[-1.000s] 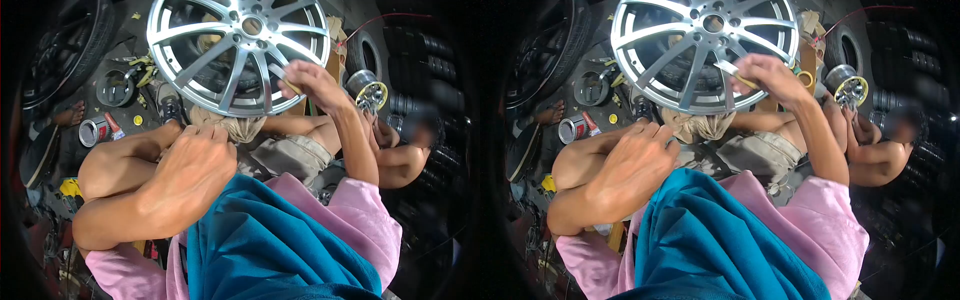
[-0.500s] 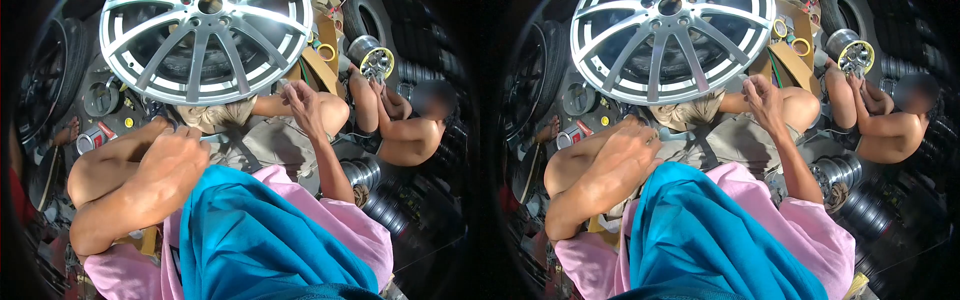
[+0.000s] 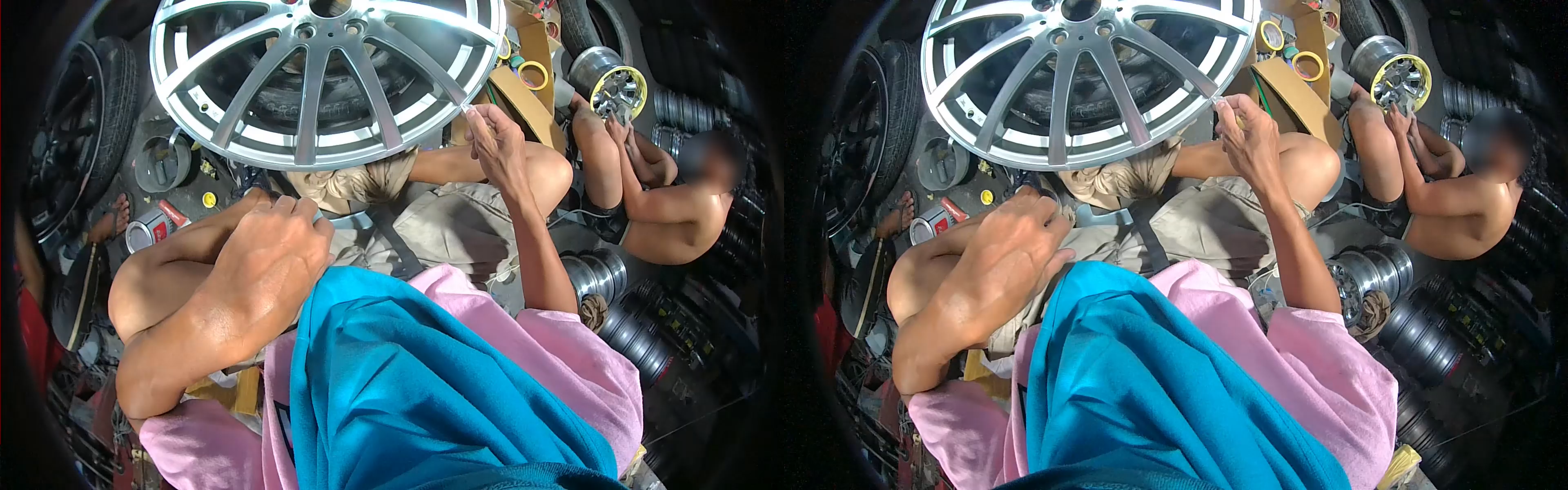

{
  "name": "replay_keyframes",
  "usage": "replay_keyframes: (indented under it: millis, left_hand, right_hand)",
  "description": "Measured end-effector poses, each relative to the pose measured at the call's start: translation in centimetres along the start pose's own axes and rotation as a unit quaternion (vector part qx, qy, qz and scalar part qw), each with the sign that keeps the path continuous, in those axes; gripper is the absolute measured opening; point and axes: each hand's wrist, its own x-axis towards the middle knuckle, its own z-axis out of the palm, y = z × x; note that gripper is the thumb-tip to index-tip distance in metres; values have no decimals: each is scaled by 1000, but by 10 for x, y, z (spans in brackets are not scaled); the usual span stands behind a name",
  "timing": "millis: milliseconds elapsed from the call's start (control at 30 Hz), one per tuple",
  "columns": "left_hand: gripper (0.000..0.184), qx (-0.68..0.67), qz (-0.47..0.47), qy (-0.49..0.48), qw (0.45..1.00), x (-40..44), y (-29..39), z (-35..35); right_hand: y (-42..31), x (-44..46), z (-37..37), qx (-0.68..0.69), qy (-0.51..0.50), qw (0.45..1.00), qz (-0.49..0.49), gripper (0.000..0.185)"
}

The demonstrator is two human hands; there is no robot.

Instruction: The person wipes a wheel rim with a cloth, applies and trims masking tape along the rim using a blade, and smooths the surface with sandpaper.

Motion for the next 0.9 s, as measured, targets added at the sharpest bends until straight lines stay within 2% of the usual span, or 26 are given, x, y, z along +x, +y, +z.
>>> replay_keyframes:
  millis: [100, 167, 267, 433, 567, 700, 767, 900]
  left_hand:
    - [20, 15, -7, -17, 1000, 1, 1, -4]
    - [21, 78, -14, -86, 993, 3, 3, -8]
    - [19, 39, -9, -34, 999, 0, 3, -7]
    - [15, 38, -26, -45, 998, 2, 6, -9]
    - [15, 39, -29, -57, 997, 0, 6, -8]
    - [16, 57, -33, -80, 995, 1, 6, -8]
    - [18, -4, -26, -31, 999, -1, 3, -6]
    - [20, -18, -15, -19, 1000, -2, 1, -3]
  right_hand:
    - [5, -4, 7, 30, -3, 1000, -5, 29]
    - [-2, -14, 14, 53, -17, 998, 28, 30]
    - [-3, -24, 24, 55, -37, 997, 41, 32]
    - [-13, -31, 28, 68, -50, 995, 54, 33]
    - [-8, -23, 21, 70, -7, 996, 50, 33]
    - [-12, -36, 35, 88, -46, 994, 53, 33]
    - [-13, -43, 47, 108, -63, 990, 60, 30]
    - [-27, -61, 71, 163, -64, 981, 89, 28]
